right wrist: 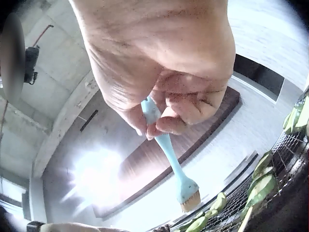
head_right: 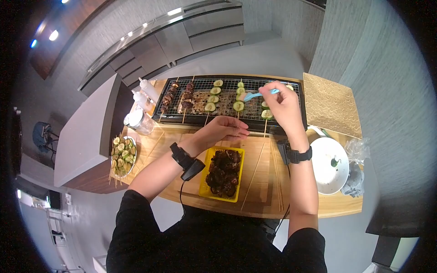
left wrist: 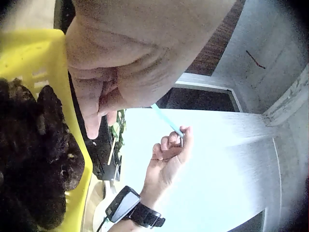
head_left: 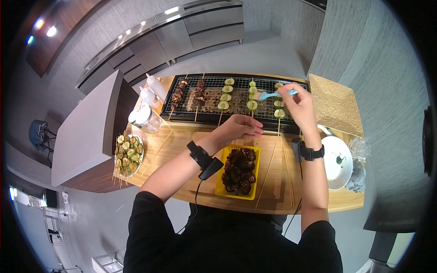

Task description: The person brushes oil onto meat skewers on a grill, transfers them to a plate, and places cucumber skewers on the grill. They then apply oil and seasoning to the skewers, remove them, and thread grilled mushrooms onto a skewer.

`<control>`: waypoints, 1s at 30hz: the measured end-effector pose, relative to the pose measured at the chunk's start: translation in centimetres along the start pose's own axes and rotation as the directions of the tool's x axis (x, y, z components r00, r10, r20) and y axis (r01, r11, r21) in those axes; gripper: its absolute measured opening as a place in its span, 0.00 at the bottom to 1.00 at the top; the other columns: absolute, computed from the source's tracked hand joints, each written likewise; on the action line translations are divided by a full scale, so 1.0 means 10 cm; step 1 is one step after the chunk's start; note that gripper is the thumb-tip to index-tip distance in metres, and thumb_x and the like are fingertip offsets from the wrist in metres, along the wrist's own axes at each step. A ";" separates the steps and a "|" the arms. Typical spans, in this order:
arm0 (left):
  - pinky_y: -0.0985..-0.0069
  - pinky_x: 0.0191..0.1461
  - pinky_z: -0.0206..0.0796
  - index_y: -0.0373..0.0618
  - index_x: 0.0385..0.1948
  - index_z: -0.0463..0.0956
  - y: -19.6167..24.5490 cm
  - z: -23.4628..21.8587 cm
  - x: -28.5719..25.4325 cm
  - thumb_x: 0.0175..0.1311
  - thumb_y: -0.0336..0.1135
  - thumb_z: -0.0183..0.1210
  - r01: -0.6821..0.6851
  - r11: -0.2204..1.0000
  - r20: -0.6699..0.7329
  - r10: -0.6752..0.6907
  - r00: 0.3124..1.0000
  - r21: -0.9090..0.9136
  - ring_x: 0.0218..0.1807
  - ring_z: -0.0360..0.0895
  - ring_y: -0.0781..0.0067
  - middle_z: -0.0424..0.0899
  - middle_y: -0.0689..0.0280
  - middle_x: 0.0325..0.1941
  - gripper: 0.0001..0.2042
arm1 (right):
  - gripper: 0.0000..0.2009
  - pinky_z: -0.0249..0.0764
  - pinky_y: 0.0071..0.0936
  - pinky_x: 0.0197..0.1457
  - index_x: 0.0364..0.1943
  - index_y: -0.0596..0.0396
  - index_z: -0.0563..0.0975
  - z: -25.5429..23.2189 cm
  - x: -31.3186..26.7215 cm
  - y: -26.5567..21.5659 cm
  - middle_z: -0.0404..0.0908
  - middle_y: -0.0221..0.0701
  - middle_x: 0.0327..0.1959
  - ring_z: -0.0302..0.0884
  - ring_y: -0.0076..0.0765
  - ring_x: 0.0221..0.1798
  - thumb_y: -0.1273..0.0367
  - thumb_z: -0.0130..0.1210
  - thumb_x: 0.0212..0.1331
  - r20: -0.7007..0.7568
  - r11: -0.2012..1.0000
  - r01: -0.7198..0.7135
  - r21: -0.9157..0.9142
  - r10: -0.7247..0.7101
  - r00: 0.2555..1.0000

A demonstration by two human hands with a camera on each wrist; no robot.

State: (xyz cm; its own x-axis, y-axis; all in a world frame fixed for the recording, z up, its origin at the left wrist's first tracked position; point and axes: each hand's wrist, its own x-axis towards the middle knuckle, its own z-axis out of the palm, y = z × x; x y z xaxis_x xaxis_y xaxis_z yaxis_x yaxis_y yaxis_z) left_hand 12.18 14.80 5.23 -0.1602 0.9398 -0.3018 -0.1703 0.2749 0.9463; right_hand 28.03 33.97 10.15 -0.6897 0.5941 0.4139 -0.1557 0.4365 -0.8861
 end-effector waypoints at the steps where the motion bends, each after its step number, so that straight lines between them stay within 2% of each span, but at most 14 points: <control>1: 0.76 0.62 0.79 0.35 0.59 0.78 0.01 0.00 -0.01 0.79 0.27 0.54 0.008 1.000 -0.004 -0.008 1.000 0.012 0.58 0.86 0.70 0.88 0.57 0.57 0.13 | 0.03 0.51 0.18 0.26 0.40 0.54 0.85 0.01 0.00 0.02 0.67 0.13 0.19 0.57 0.09 0.23 0.70 0.64 0.71 0.039 0.999 0.028 -0.041 -0.027 0.999; 2: 0.76 0.63 0.79 0.35 0.59 0.78 0.02 0.00 -0.01 0.79 0.27 0.54 0.011 1.000 -0.004 -0.011 1.000 0.007 0.58 0.86 0.70 0.88 0.57 0.57 0.13 | 0.02 0.51 0.18 0.26 0.41 0.54 0.85 0.02 -0.01 0.03 0.66 0.12 0.19 0.56 0.09 0.23 0.71 0.65 0.70 0.079 0.995 0.058 -0.080 -0.052 0.996; 5: 0.76 0.63 0.79 0.35 0.60 0.78 0.02 0.00 -0.02 0.79 0.28 0.55 0.016 1.000 0.000 -0.016 1.000 -0.010 0.57 0.87 0.71 0.88 0.57 0.56 0.14 | 0.02 0.54 0.15 0.28 0.43 0.55 0.84 0.05 -0.03 0.01 0.73 0.13 0.24 0.61 0.07 0.25 0.73 0.65 0.71 0.182 0.995 0.051 -0.087 -0.034 0.983; 8: 0.76 0.63 0.79 0.35 0.61 0.79 0.02 0.00 -0.02 0.79 0.28 0.56 0.018 0.999 0.005 -0.018 1.000 -0.030 0.56 0.87 0.71 0.88 0.57 0.56 0.14 | 0.03 0.53 0.19 0.26 0.42 0.55 0.84 0.10 -0.05 -0.11 0.67 0.14 0.19 0.57 0.10 0.23 0.72 0.65 0.69 0.110 0.994 0.055 -0.099 -0.044 0.993; 11: 0.76 0.63 0.80 0.35 0.61 0.79 0.05 0.02 -0.04 0.78 0.28 0.56 0.030 0.999 -0.001 -0.030 1.000 -0.038 0.56 0.87 0.71 0.88 0.57 0.55 0.14 | 0.03 0.54 0.19 0.26 0.42 0.55 0.84 0.08 -0.05 -0.10 0.68 0.15 0.18 0.58 0.11 0.23 0.71 0.65 0.70 0.165 0.977 0.086 -0.196 -0.054 0.985; 14: 0.76 0.63 0.80 0.35 0.60 0.79 0.05 0.02 -0.04 0.78 0.29 0.56 0.037 0.998 0.000 -0.037 0.999 -0.048 0.55 0.87 0.71 0.88 0.57 0.55 0.14 | 0.03 0.55 0.18 0.27 0.43 0.56 0.84 0.07 -0.06 -0.14 0.72 0.15 0.23 0.61 0.09 0.25 0.72 0.64 0.72 0.136 0.987 0.054 -0.154 -0.032 0.990; 17: 0.77 0.62 0.80 0.36 0.60 0.79 0.04 0.01 -0.04 0.78 0.30 0.57 0.039 0.997 0.004 -0.039 0.999 -0.062 0.55 0.87 0.72 0.89 0.57 0.54 0.14 | 0.03 0.55 0.18 0.27 0.43 0.56 0.84 0.07 -0.06 -0.15 0.72 0.15 0.23 0.61 0.09 0.25 0.72 0.63 0.72 0.139 0.990 0.028 -0.138 -0.009 0.990; 20: 0.77 0.62 0.80 0.36 0.59 0.80 0.04 0.01 -0.02 0.78 0.31 0.58 0.046 0.997 0.001 -0.046 0.999 -0.067 0.55 0.87 0.73 0.89 0.58 0.54 0.14 | 0.04 0.57 0.20 0.26 0.42 0.55 0.84 0.08 -0.05 -0.09 0.71 0.17 0.19 0.61 0.11 0.23 0.71 0.65 0.70 0.147 0.982 0.074 -0.174 -0.049 0.988; 23: 0.78 0.62 0.80 0.37 0.59 0.80 0.03 0.01 -0.03 0.79 0.32 0.57 0.049 0.996 -0.001 -0.049 0.999 -0.074 0.54 0.87 0.74 0.89 0.59 0.53 0.14 | 0.04 0.57 0.20 0.27 0.43 0.55 0.84 0.12 -0.07 -0.21 0.71 0.19 0.19 0.62 0.12 0.23 0.70 0.65 0.70 0.053 0.994 0.023 -0.108 -0.017 0.998; 26: 0.79 0.61 0.81 0.39 0.58 0.80 0.07 0.04 -0.07 0.80 0.32 0.57 0.056 0.996 -0.012 -0.057 0.998 -0.065 0.53 0.88 0.75 0.89 0.60 0.53 0.13 | 0.05 0.58 0.20 0.27 0.43 0.54 0.84 0.11 -0.05 -0.10 0.71 0.20 0.19 0.63 0.13 0.23 0.69 0.65 0.70 0.137 0.977 0.078 -0.197 -0.052 0.989; 30: 0.78 0.60 0.82 0.37 0.56 0.80 0.09 0.07 -0.08 0.79 0.30 0.54 0.057 0.996 -0.028 -0.059 0.998 -0.074 0.52 0.88 0.72 0.89 0.60 0.51 0.12 | 0.05 0.59 0.20 0.28 0.43 0.55 0.84 0.16 -0.05 -0.11 0.71 0.20 0.20 0.63 0.13 0.24 0.69 0.65 0.70 0.048 0.984 0.048 -0.173 -0.040 0.998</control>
State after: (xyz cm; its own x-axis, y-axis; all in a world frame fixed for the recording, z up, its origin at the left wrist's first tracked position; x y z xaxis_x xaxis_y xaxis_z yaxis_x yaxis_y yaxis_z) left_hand 12.82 14.46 6.41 -0.1767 0.9160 -0.3602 -0.2510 0.3119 0.9164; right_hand 27.45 32.14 10.59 -0.7161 0.5428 0.4388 -0.0639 0.5751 -0.8156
